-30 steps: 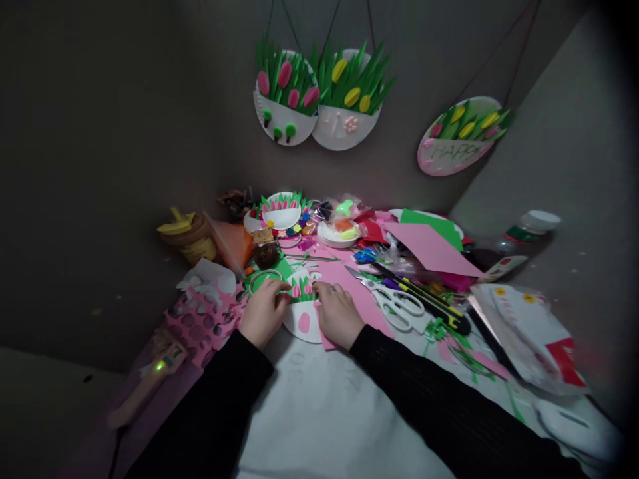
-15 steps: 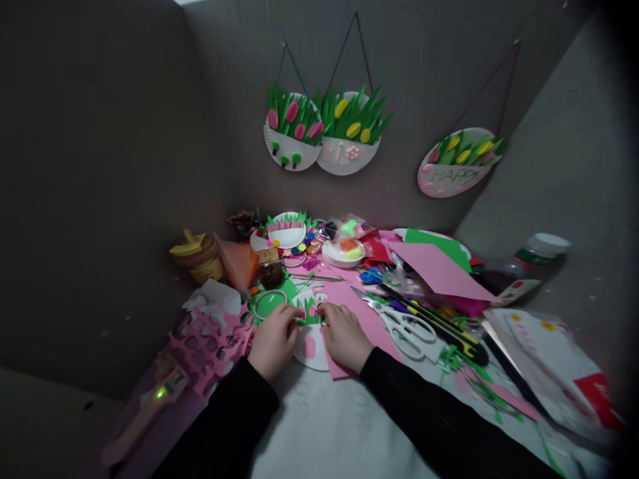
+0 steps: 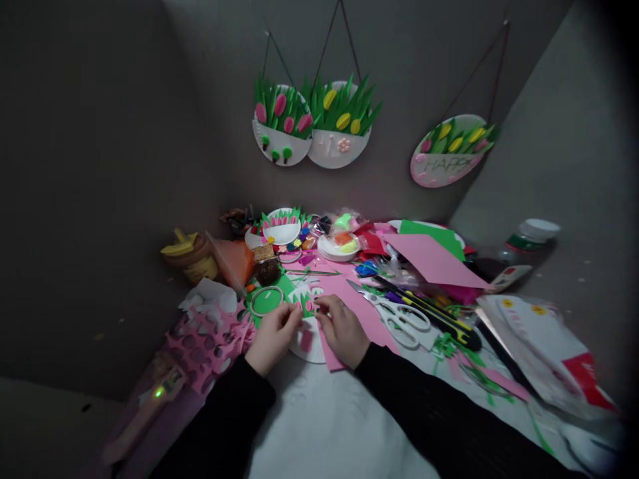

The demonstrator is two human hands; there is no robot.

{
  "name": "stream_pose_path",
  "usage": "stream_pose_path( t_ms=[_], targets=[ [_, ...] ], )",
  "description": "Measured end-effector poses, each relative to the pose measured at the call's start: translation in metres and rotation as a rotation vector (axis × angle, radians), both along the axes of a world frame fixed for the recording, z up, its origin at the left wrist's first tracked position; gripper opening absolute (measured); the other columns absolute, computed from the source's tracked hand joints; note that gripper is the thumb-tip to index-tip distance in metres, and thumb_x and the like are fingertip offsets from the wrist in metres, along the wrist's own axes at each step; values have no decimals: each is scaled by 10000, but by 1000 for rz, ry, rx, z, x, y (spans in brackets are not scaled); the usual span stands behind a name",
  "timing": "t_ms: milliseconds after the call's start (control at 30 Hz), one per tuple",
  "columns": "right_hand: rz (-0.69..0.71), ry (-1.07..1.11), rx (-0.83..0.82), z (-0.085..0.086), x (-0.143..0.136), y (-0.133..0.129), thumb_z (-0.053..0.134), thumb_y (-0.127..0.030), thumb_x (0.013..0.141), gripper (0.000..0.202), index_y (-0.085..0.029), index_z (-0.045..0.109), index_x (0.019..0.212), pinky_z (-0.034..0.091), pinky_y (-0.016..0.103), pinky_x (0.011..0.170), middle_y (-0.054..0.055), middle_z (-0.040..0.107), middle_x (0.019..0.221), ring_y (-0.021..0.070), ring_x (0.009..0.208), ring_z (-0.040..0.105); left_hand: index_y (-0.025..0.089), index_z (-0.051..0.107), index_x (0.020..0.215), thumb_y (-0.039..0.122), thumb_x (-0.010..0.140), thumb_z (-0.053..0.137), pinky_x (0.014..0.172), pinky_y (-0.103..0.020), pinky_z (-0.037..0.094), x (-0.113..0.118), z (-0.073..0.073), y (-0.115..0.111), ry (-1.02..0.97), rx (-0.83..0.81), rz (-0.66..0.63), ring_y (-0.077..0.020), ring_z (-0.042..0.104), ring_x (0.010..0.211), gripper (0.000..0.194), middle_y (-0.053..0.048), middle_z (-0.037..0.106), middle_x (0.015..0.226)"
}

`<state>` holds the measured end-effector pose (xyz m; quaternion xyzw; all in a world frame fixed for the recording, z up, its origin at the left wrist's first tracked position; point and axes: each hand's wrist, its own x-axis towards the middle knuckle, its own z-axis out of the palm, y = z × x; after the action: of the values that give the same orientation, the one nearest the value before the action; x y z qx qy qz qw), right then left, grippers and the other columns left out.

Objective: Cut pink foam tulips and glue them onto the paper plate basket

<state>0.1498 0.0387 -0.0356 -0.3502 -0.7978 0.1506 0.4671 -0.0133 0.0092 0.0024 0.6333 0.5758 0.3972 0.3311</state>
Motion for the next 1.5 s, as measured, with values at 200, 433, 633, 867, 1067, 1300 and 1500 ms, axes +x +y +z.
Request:
stream_pose_path(
  t_ms=[200,433,633,867,1067,1300,1500],
  targets=[
    [-12,59,260,0,-4,-7,493,-103,858,237,-221,487,1063,510,379,742,63,613,865,207,805,588,153,523,631,499,822,510,502,-214,310,4,4,-2,-233,-163,-125,-94,411,502,396,38,481,531],
    [109,84,173,-1,-3,-9,487,-83,835,273,-231,496,1064,503,390,774,64,608,906,209,872,587,152,547,691,367,787,568,529,-209,351,5,1,-3,-264,-144,-90,-99,463,524,237,33,522,561],
    [144,240,-177,9,-3,-10,539,-146,810,105,-219,545,884,468,401,874,87,539,1066,220,1060,530,162,545,697,326,809,508,581,-228,365,1,2,-1,-55,16,19,-126,474,612,202,21,518,634],
    [208,436,-539,6,-11,-3,559,-248,807,103,-193,511,734,452,272,701,40,557,901,166,864,553,167,535,698,276,842,447,600,-245,348,1,3,-2,125,71,-16,-144,482,638,201,4,534,655],
    [263,534,-862,18,-12,-4,614,-348,768,217,-188,485,698,317,216,498,-62,443,592,93,528,387,166,546,699,288,839,443,611,-248,373,4,5,-3,62,16,-33,-146,501,644,213,-1,547,661],
    [275,584,-976,17,-12,-4,626,-347,741,234,-191,462,683,257,200,430,-85,419,536,71,461,344,158,568,679,315,811,486,631,-233,397,4,9,-1,-82,-51,-31,-140,521,652,221,3,560,657],
    [271,571,-993,15,-12,-2,612,-347,743,225,-190,464,679,272,201,426,-80,432,536,67,451,362,148,583,687,322,812,492,642,-233,397,2,9,-1,-77,-79,-36,-140,525,662,233,-3,576,668]
  ],
)
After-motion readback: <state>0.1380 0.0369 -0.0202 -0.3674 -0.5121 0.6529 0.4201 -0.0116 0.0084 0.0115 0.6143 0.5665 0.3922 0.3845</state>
